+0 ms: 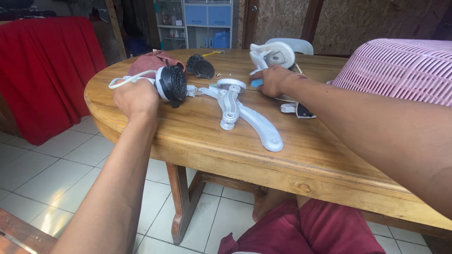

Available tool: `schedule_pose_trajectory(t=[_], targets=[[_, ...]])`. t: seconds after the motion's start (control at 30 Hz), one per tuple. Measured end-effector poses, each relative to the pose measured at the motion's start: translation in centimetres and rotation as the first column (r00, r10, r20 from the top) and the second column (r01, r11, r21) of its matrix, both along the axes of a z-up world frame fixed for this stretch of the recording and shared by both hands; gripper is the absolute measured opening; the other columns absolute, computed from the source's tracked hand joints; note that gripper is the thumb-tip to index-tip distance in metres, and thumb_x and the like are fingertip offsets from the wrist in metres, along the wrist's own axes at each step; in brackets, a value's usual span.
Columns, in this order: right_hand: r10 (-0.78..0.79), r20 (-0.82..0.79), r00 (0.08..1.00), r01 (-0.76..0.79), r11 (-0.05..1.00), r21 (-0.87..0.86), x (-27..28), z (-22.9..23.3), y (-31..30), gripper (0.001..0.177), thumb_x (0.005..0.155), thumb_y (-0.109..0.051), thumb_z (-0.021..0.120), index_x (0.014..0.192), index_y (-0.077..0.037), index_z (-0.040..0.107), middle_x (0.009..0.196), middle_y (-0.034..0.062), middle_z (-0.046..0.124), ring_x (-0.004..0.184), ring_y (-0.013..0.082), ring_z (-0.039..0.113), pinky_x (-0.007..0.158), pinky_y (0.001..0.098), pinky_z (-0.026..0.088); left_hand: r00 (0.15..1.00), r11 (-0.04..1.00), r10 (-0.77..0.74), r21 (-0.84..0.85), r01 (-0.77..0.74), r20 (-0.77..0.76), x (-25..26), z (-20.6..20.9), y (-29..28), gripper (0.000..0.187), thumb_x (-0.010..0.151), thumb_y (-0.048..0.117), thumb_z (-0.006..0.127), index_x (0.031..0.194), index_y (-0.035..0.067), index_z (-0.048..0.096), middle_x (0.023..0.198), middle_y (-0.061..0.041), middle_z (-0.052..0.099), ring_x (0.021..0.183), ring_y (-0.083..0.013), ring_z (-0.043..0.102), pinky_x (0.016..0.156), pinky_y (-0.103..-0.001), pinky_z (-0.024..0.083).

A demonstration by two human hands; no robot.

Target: The person disassembles a small electric fan on a wooden table using a screwdriver. They remove screws, separate the motor housing, fan blades, and plastic casing, and lay the components on the table.

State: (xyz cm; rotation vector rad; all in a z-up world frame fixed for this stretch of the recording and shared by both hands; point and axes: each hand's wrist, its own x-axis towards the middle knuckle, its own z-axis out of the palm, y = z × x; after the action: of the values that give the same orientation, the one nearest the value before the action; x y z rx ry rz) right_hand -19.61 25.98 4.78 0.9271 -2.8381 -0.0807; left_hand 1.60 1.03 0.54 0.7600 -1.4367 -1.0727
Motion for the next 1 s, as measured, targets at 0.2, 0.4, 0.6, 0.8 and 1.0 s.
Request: schedule_pose_trajectory(t=[0.2, 0.4, 0.6, 0.8, 1.0], targets=[[-0.030, -0.097, 0.995, 0.050, 0.977, 0.205, -6.0, -0.1, 3.0, 0.057, 0.097, -0.050, 0.061, 0.151, -0.038, 0.048, 0.156, 0.0112, 0.049, 0.146, 0.0360, 0.041, 0.123, 0.0456, 0.031, 1.000, 1.000, 0.021, -0.016, -0.020, 0.023, 0.0, 0.0, -0.1, 0.023, 0.085, 0.005, 0.055, 0.102, -0.003, 0.068, 0.106, -0.022, 0.072, 0.104, -0.0348, 0.070, 0.092, -0.042, 0.050], [-0.204, -0.119, 0.972, 0.209, 0.977, 0.030, -5.0, 1.4, 3.0, 0.046, 0.098, -0.038, 0.061, 0.142, -0.023, 0.063, 0.150, 0.0165, 0.055, 0.137, 0.0394, 0.054, 0.113, 0.0490, 0.044, 0.998, 0.999, 0.029, -0.023, -0.028, 0.051, -0.1, -0.2, -0.2, 0.023, 0.085, 0.006, 0.055, 0.103, -0.003, 0.067, 0.107, -0.022, 0.072, 0.105, -0.0354, 0.070, 0.094, -0.043, 0.050], [0.130, -0.089, 0.988, -0.151, 0.942, -0.300, 1.0, 2.8, -2.0, 0.033, 0.104, -0.024, 0.057, 0.135, -0.024, 0.070, 0.134, 0.0150, 0.070, 0.126, 0.0324, 0.065, 0.110, 0.0420, 0.049, 0.998, 0.998, 0.049, -0.027, -0.048, 0.037, 0.0, -0.3, -0.3, 0.023, 0.086, 0.007, 0.055, 0.104, -0.004, 0.066, 0.108, -0.024, 0.071, 0.106, -0.0374, 0.069, 0.094, -0.044, 0.049], [0.581, 0.195, 0.790, -0.480, 0.785, -0.392, 2.4, 1.4, -4.4, 0.048, 0.096, -0.013, 0.054, 0.139, -0.033, 0.060, 0.146, 0.0058, 0.059, 0.132, 0.0245, 0.057, 0.112, 0.0357, 0.043, 0.992, 0.994, 0.093, -0.066, -0.087, 0.088, -0.2, -0.6, -0.5, 0.023, 0.086, 0.008, 0.056, 0.101, -0.003, 0.069, 0.107, -0.026, 0.071, 0.106, -0.0398, 0.068, 0.094, -0.045, 0.050], [0.387, 0.306, 0.870, -0.354, 0.922, -0.160, 0.8, 1.8, -5.8, 0.056, 0.095, -0.008, 0.050, 0.143, -0.036, 0.061, 0.149, 0.0021, 0.058, 0.137, 0.0235, 0.053, 0.114, 0.0366, 0.041, 0.996, 0.998, 0.055, -0.015, -0.054, 0.074, -0.3, -0.3, -0.3, 0.024, 0.085, 0.009, 0.056, 0.102, -0.002, 0.069, 0.106, -0.023, 0.072, 0.102, -0.0362, 0.071, 0.091, -0.043, 0.052]])
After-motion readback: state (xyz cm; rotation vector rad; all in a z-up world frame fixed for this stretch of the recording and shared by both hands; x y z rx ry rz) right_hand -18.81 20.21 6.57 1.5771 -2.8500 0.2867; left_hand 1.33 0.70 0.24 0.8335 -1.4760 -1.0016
